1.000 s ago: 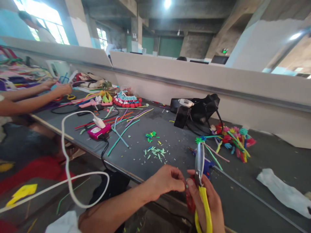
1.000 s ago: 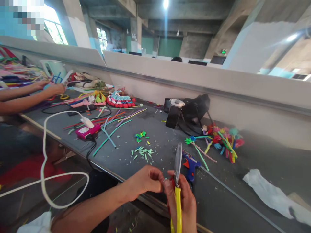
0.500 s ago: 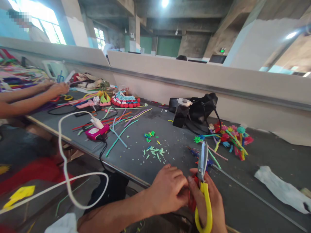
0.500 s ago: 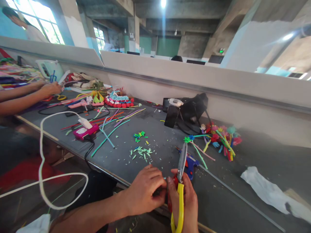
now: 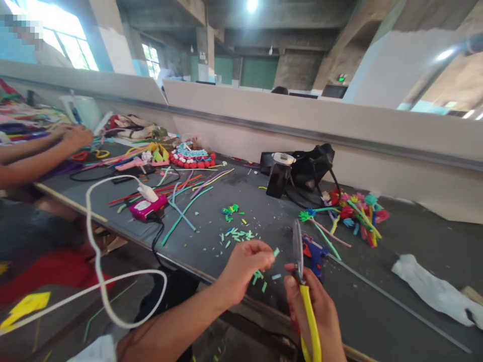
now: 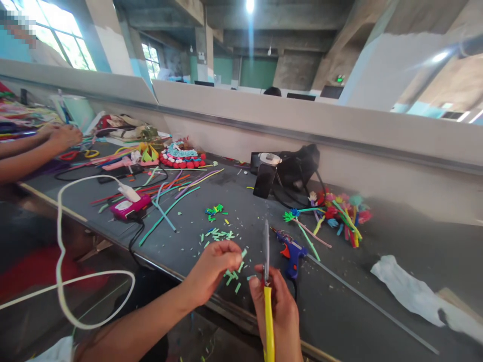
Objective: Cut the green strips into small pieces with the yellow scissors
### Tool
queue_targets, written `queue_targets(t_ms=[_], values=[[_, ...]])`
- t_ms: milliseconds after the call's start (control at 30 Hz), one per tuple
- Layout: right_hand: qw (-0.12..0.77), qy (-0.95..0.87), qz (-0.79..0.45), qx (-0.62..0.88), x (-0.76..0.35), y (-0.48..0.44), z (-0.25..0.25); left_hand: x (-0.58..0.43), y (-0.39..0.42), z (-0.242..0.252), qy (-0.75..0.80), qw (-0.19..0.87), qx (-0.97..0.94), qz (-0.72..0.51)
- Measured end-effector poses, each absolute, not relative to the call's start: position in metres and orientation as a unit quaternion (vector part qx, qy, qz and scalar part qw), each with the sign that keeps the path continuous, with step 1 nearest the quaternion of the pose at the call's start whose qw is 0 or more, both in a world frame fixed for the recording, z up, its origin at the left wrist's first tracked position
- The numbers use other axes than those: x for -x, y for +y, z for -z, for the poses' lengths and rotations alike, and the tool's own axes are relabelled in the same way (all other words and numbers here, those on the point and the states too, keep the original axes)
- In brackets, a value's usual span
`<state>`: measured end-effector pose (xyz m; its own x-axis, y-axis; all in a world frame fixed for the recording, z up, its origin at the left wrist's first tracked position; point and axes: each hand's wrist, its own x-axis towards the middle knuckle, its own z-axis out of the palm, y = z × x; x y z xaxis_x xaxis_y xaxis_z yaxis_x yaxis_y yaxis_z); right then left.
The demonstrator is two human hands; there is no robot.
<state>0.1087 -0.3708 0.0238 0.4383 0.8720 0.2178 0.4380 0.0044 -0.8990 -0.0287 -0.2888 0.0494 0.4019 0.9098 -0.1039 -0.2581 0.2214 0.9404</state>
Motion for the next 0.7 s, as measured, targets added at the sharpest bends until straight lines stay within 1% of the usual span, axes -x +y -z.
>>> queue_targets(t_ms=[133, 267, 367, 500, 700], values=[[0.473, -0.565, -0.166, 0.655, -0.108, -0.37, -0.013, 0.028, -0.282, -0.05, 0.272, 0.755, -0.348, -0.485], [0.408, -0.62, -0.09, 0.665, -0.107, -0.372, -0.004, 0.027, -0.281, -0.047, 0.242, 0.772, -0.27, -0.522], [0.361, -0.647, -0.054, 0.669, -0.107, -0.373, -0.001, 0.026, -0.282, -0.047, 0.227, 0.775, -0.253, -0.532], [0.34, -0.656, -0.024, 0.673, -0.103, -0.375, 0.002, 0.025, -0.285, -0.051, 0.218, 0.783, -0.224, -0.538], [0.338, -0.657, -0.008, 0.674, -0.101, -0.375, 0.007, 0.025, -0.289, -0.053, 0.232, 0.797, -0.177, -0.529]])
